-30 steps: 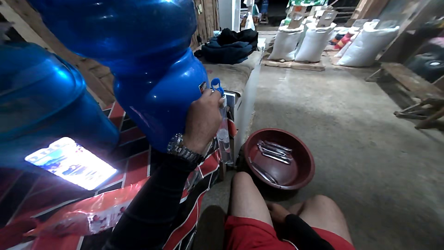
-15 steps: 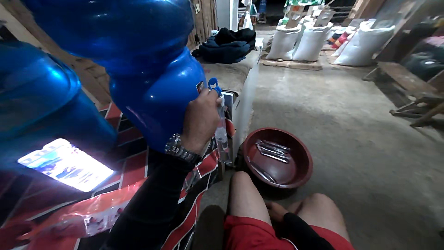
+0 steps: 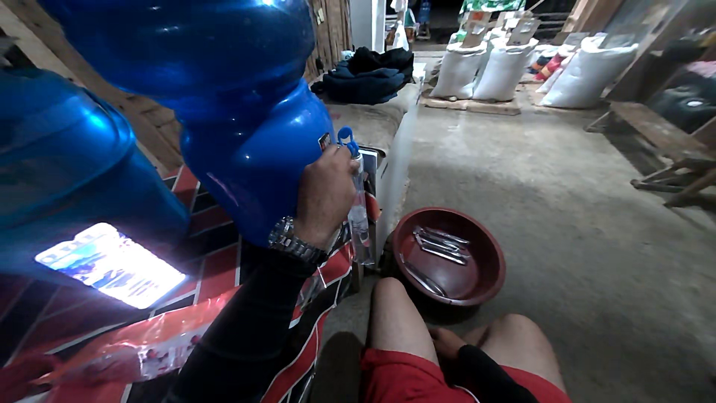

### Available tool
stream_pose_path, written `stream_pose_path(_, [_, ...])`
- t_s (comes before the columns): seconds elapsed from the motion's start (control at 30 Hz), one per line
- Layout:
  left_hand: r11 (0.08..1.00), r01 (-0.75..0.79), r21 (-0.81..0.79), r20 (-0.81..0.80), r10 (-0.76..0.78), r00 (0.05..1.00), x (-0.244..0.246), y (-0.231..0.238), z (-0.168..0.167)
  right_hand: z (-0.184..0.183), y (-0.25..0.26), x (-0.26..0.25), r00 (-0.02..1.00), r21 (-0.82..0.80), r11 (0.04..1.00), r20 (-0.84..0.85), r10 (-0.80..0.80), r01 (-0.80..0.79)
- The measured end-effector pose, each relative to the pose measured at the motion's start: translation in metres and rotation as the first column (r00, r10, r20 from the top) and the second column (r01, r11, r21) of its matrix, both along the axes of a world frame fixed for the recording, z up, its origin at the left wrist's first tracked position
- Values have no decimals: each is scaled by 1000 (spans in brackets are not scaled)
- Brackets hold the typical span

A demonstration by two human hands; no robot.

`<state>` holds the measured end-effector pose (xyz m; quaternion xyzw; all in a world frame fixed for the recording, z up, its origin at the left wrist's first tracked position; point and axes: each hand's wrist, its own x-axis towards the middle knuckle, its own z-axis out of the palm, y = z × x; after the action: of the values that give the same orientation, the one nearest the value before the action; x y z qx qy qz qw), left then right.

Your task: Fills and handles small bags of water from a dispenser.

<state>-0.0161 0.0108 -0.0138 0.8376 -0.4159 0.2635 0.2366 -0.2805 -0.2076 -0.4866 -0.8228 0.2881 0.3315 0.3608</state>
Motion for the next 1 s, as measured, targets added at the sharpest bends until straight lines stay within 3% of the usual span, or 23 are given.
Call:
stream_pose_path(0.23, [1000,-21,-4,32,21,999,10,-10,2,2,1,0,1000,-4,1000,1,11,-11])
stream_pose_path(0.47, [1000,-26,7,30,26,999,11,-10,2,-19,-4,-2,1000,-31,1000,24,1,0])
stream_pose_path(0.73, [1000,-14,0,23,14,1000,9,-9,2,15,4,1,1000,6,1000,-4,6,-6])
stream_pose_path(0.87, [1000,-11,6,6,11,1000,7,-8,3,63,23,7,998,-12,999,-48,45,-46])
stream_pose_path(1.0, [1000,-19,3,16,19,1000,9,-9,2,20,5,2,999,-9,999,-13,36,-36])
